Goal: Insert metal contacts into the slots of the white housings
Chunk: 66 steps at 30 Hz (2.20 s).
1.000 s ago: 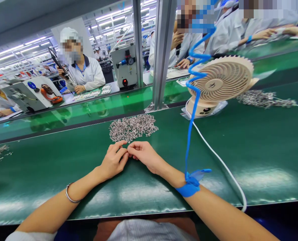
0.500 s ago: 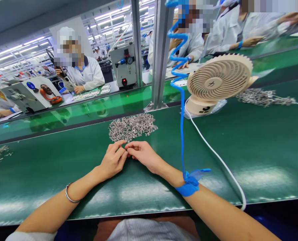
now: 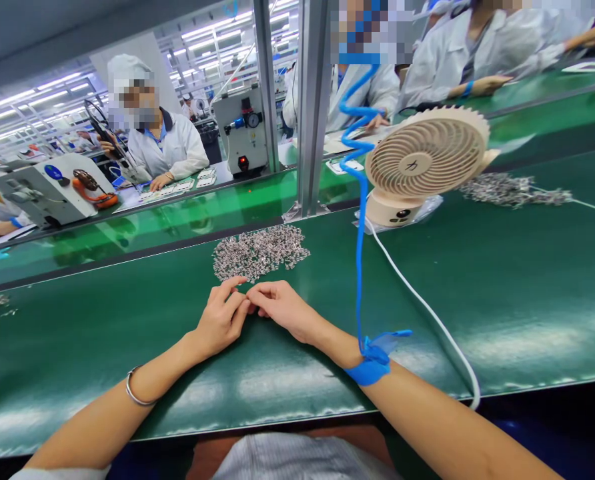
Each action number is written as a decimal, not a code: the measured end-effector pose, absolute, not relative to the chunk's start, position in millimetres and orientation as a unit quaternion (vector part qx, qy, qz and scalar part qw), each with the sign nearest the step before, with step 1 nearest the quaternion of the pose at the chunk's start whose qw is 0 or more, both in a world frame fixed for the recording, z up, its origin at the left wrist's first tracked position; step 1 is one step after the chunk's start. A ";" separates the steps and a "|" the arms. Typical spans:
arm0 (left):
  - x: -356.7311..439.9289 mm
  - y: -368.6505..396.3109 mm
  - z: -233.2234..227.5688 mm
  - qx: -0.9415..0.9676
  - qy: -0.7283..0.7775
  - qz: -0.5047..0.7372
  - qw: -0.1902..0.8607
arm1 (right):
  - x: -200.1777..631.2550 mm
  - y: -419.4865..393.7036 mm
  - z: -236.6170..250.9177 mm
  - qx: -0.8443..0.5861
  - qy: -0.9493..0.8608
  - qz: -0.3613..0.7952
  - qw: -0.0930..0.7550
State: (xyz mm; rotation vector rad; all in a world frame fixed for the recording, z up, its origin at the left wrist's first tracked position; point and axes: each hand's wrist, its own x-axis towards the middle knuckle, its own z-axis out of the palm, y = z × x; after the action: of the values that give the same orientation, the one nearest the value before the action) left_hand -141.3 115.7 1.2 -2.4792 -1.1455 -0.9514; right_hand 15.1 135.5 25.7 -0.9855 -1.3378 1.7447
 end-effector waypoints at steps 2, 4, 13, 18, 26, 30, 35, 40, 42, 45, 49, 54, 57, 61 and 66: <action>-141.1 115.7 1.1 -0.850 -0.394 -0.327 0.126 | 15.1 135.3 26.7 -0.380 -0.522 0.673 0.359; -141.1 115.8 0.9 -0.849 -0.395 -0.327 0.128 | 15.4 134.9 27.7 -0.378 -0.525 0.672 0.360; -141.0 115.8 -0.1 -0.847 -0.404 -0.320 0.127 | 15.9 135.7 24.3 -0.367 -0.514 0.679 0.374; -141.5 116.2 -0.3 -0.850 -0.405 -0.313 0.128 | 16.2 135.6 24.8 -0.370 -0.521 0.674 0.371; -140.9 116.3 2.3 -0.846 -0.403 -0.312 0.154 | 16.6 135.5 23.4 -0.372 -0.532 0.663 0.373; -140.0 115.4 2.6 -0.845 -0.395 -0.313 0.177 | 16.3 136.5 20.1 -0.374 -0.542 0.659 0.363; -139.8 114.9 3.8 -0.840 -0.383 -0.322 0.210 | 17.8 137.8 18.1 -0.371 -0.548 0.656 0.364; -141.3 116.2 6.9 -0.841 -0.366 -0.330 0.222 | 17.6 137.7 17.6 -0.358 -0.604 0.615 0.359; -141.9 116.7 7.8 -0.842 -0.366 -0.330 0.219 | 20.3 136.1 18.6 -0.376 -0.666 0.529 0.367; -142.5 117.4 8.2 -0.843 -0.366 -0.331 0.213 | 35.7 134.6 22.5 -0.431 -0.768 0.274 0.387; -142.6 118.2 7.5 -0.846 -0.359 -0.334 0.210 | 82.6 143.0 30.1 -0.578 -0.755 -0.010 0.309; -141.9 119.6 6.8 -0.845 -0.356 -0.337 0.215 | 148.4 156.1 30.6 -0.766 -0.629 -0.086 0.105; -141.7 120.3 6.1 -0.844 -0.356 -0.336 0.218 | 170.3 152.8 24.7 -0.766 -0.634 -0.101 0.034; -141.8 120.0 5.0 -0.842 -0.359 -0.337 0.222 | 179.7 142.9 15.6 -0.728 -0.671 -0.142 0.008; -143.0 119.4 3.4 -0.839 -0.360 -0.337 0.230 | 181.7 139.6 10.0 -0.685 -0.701 -0.201 -0.007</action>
State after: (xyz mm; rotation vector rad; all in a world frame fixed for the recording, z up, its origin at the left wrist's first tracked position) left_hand -143.0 119.4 3.4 -2.3077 -0.9903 -0.9276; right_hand 181.7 139.6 10.0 -2.1610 -2.2118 -0.6334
